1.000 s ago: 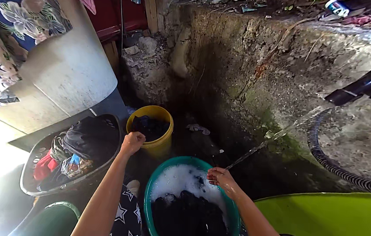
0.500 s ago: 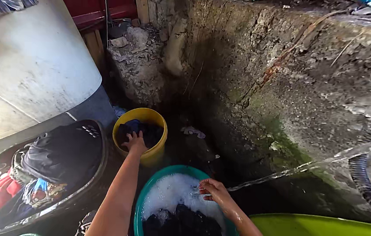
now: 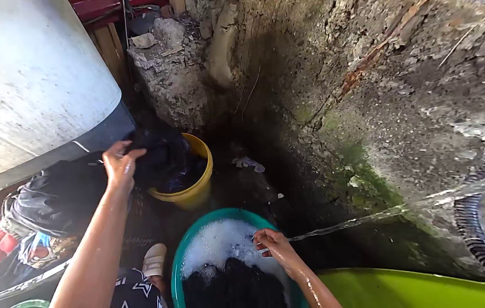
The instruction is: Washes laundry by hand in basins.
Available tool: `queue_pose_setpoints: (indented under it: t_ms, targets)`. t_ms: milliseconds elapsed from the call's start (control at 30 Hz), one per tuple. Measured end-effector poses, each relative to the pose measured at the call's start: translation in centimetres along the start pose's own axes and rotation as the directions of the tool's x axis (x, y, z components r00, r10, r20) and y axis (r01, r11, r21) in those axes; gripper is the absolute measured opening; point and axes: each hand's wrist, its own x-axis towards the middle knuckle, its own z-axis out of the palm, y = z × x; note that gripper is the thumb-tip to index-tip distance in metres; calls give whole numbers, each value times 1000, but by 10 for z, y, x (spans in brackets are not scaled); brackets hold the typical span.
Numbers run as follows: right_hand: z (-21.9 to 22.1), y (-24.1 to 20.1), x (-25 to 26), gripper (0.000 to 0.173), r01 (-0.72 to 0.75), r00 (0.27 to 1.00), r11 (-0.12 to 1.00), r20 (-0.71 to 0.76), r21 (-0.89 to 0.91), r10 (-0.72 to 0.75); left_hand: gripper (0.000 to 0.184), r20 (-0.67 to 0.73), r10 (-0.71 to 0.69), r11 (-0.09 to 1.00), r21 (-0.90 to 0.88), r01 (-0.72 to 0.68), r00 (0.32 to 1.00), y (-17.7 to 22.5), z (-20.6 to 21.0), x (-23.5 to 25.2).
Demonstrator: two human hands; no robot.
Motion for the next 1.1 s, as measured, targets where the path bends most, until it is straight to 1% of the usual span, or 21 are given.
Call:
queue_pose_setpoints:
  t_ms: [67,133,200,233,267,333,400,467,500,533,600,667,700,800,833,900,967,1000,1067,1100]
  targets:
    - [3,-1,0,19,6,1000,1000,8,-3,-6,33,-113,46,972,-224,-70,993,29,-24,-6]
    - [6,-3,0,18,26,1000,999,17,-27,-25,28,-230,21,900,-420,-119,973,47,-42,-13]
    - [8,-3,1,19,60,998,992,30,-115,-57,27,-309,-28,810,-564,-160,951,54,-57,-22]
    - [9,-2,2,20,93,996,974,38,-206,-87,27,-325,-48,768,-617,-172,945,53,-64,-28]
    - [10,0,2,23,136,991,937,47,-321,-128,28,-318,-60,737,-653,-173,946,52,-70,-33]
    - [13,6,2,27,210,976,816,60,-538,-212,27,-297,-63,701,-693,-170,953,48,-81,-42]
    - [23,8,4,28,267,954,718,69,-643,-293,23,-299,-66,687,-706,-174,952,43,-91,-44]
    - [39,-4,7,27,360,903,649,75,-670,-423,20,-312,-90,679,-714,-171,946,35,-95,-41]
    - [49,-16,12,26,418,859,606,77,-677,-506,20,-315,-109,671,-723,-164,943,32,-96,-40]
    - [62,-33,19,26,476,801,551,80,-686,-593,19,-313,-122,664,-731,-157,942,31,-96,-39]
    - [89,-79,36,27,552,715,482,90,-680,-693,18,-315,-138,660,-736,-150,939,30,-96,-36]
    - [119,-125,62,28,585,671,443,100,-680,-734,19,-312,-159,654,-744,-137,937,30,-98,-34]
    - [132,-145,77,28,573,685,437,111,-694,-720,19,-312,-164,652,-746,-134,936,29,-99,-33]
    - [169,-187,124,28,447,825,474,145,-759,-546,20,-306,-163,654,-745,-129,938,27,-103,-33]
    - [181,-194,139,28,404,857,468,146,-786,-495,20,-313,-164,656,-743,-134,936,27,-104,-33]
    - [202,-204,164,32,330,890,428,127,-841,-438,22,-328,-169,656,-741,-142,930,28,-106,-32]
    - [217,-210,182,42,306,884,388,108,-870,-455,25,-329,-176,633,-760,-149,928,29,-107,-33]
    - [224,-212,190,52,317,866,352,117,-881,-486,27,-320,-173,616,-773,-151,932,28,-108,-33]
    - [236,-212,208,71,355,814,239,173,-904,-555,30,-308,-166,591,-792,-155,937,28,-109,-33]
    - [241,-211,216,70,372,793,176,213,-911,-571,29,-304,-167,589,-794,-152,938,28,-109,-33]
